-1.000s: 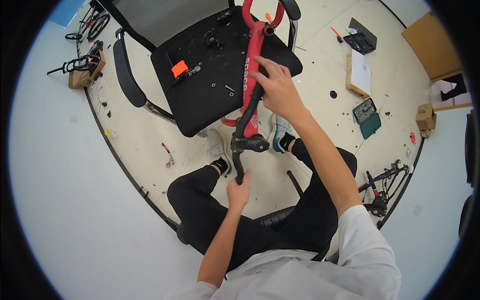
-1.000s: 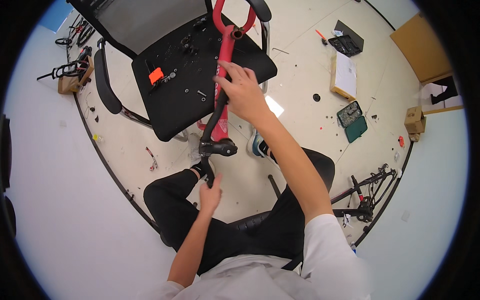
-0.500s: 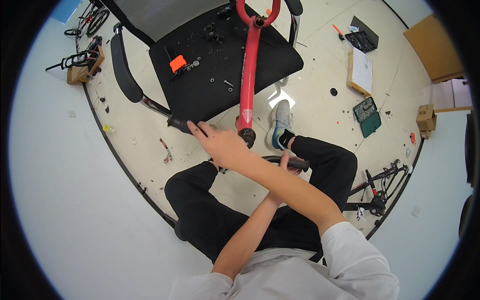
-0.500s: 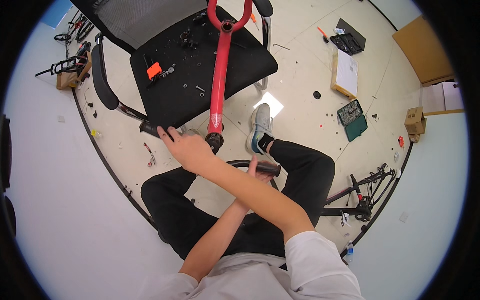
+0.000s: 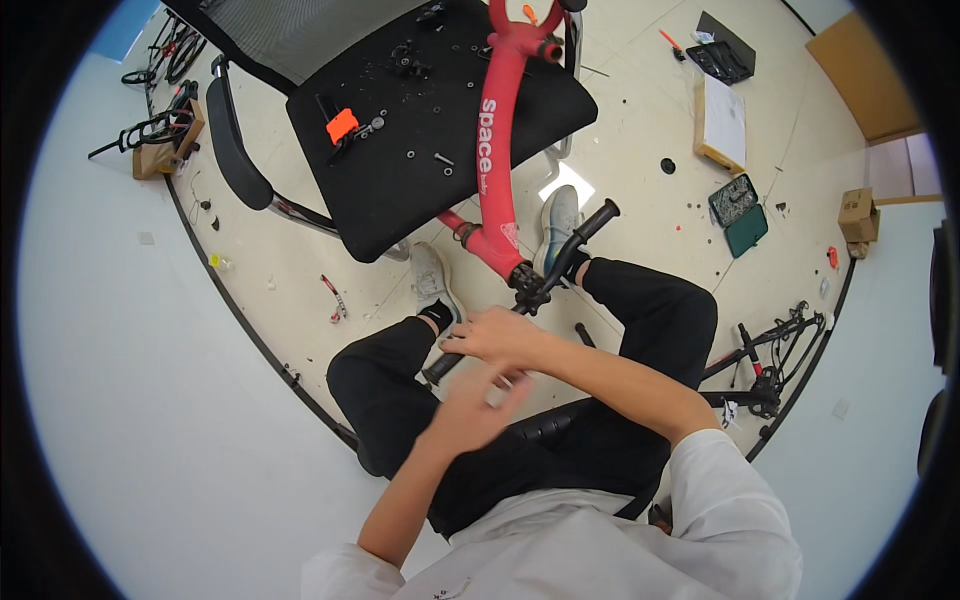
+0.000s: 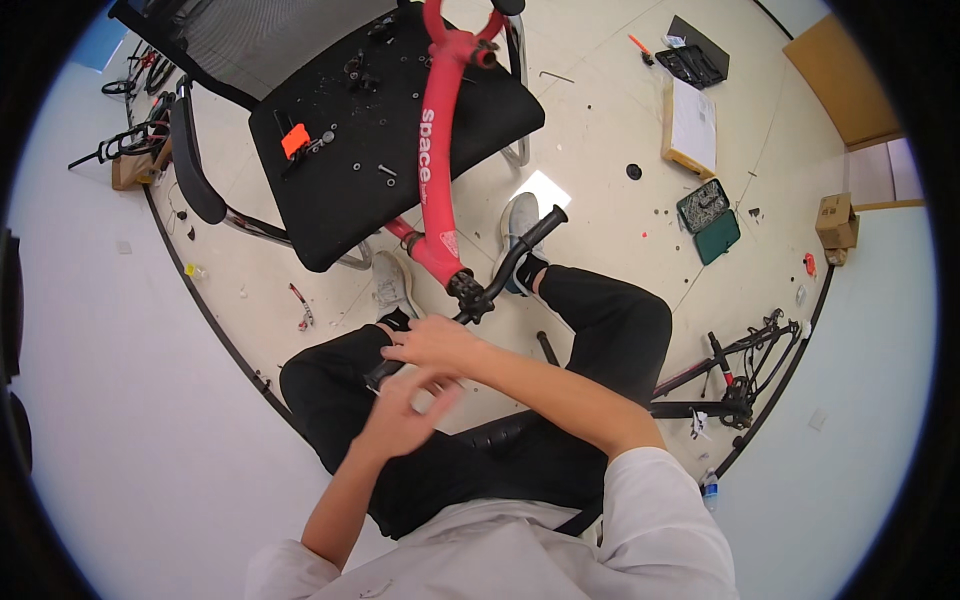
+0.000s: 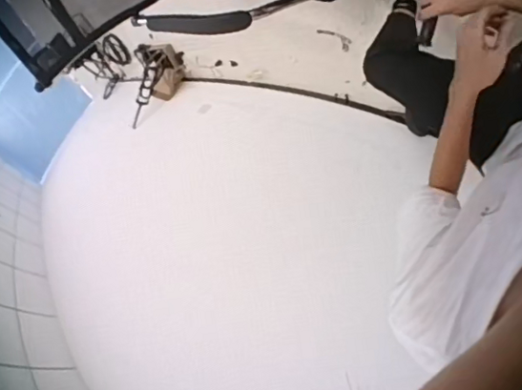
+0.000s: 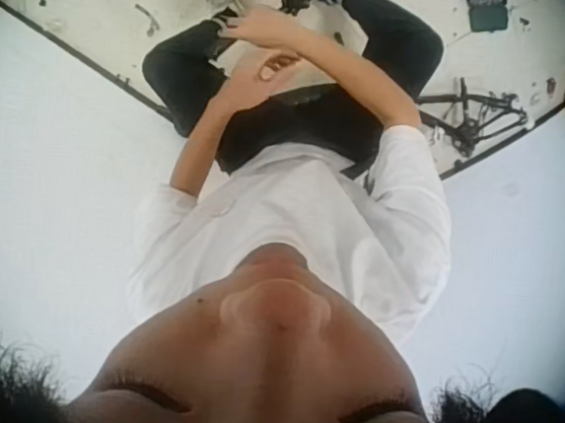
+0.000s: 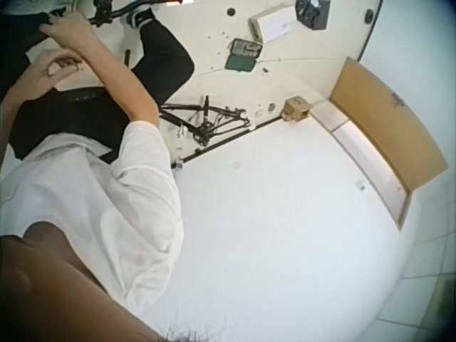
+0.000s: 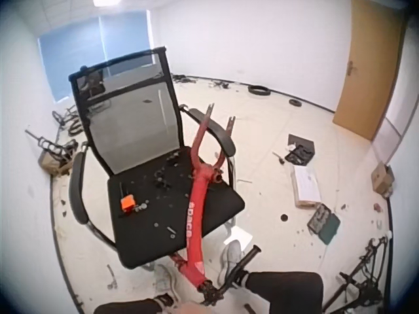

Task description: The person assembles a bicycle handlebar onto a red fork. They insert the handlebar into the fork's steerer tube, align it, and tighten the stem bolts using an Allen key. The person then attaches black handlebar grips to both ends of the handlebar.

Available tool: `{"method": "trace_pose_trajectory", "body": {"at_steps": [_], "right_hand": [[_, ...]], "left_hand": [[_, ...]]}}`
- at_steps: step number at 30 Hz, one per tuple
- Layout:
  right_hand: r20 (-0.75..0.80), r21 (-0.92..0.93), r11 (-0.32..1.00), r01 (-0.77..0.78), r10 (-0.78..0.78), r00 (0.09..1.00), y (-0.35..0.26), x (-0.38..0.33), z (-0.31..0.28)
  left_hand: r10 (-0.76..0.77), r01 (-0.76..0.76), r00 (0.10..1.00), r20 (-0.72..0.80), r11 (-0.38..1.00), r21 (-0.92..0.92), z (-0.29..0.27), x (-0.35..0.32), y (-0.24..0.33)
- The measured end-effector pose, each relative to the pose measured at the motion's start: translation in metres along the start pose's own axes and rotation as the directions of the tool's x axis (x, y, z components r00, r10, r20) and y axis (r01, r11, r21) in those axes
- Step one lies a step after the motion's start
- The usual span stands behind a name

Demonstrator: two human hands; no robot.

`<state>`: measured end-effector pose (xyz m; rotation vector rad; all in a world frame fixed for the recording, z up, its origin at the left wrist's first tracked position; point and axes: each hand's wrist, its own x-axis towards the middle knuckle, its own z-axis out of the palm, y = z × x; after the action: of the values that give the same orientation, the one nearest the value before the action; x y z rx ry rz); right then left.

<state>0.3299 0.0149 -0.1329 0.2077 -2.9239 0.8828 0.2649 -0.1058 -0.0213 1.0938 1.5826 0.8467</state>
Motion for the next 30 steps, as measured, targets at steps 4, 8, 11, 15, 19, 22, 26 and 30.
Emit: {"method": "trace_pose_trajectory", "body": {"at_steps": [4,8,11,15,19,22,26,30], "right_hand": [[0.214,-0.116,0.993,-0.005,0.030,0.976,0.004,-0.017,0.035],[0.111,-0.028,1.000,-0.010,0.013,0.994,-0.014,-0.019,0.025],[0.143,0.016,0.999,-0.037,0.034,0.989,-0.015,-0.019,0.022],[0.013,0.132,0.989,-0.064,0.063,0.998,-0.015,-0.025,0.004],[-0.102,0.205,0.976,-0.077,0.099,0.990,-0.024,-0.028,-0.019],[-0.065,0.202,0.972,-0.117,0.132,0.989,-0.034,-0.037,-0.040],[-0.040,0.185,0.968,-0.171,0.181,0.983,-0.045,-0.053,-0.057],[-0.064,0.155,0.976,-0.151,0.162,0.985,-0.048,-0.061,-0.072]], "left_hand": [[0.248,-0.016,0.913,-0.325,0.815,0.579,-0.028,0.020,-0.036],[-0.175,0.258,0.906,-0.385,0.950,0.174,-0.024,0.007,-0.092],[-0.518,0.381,0.829,-0.210,0.799,-0.465,-0.021,0.001,-0.125],[-0.620,0.375,0.781,-0.075,0.562,-0.737,-0.028,0.026,-0.122],[-0.598,0.318,0.801,0.016,0.403,-0.858,-0.009,0.064,-0.160],[-0.582,0.334,0.806,0.104,0.303,-0.893,0.013,0.099,-0.140],[-0.376,0.105,0.924,0.076,0.059,-0.993,0.035,0.129,-0.120],[-0.317,0.007,0.948,-0.005,0.036,-0.999,0.045,0.134,-0.119]]}}
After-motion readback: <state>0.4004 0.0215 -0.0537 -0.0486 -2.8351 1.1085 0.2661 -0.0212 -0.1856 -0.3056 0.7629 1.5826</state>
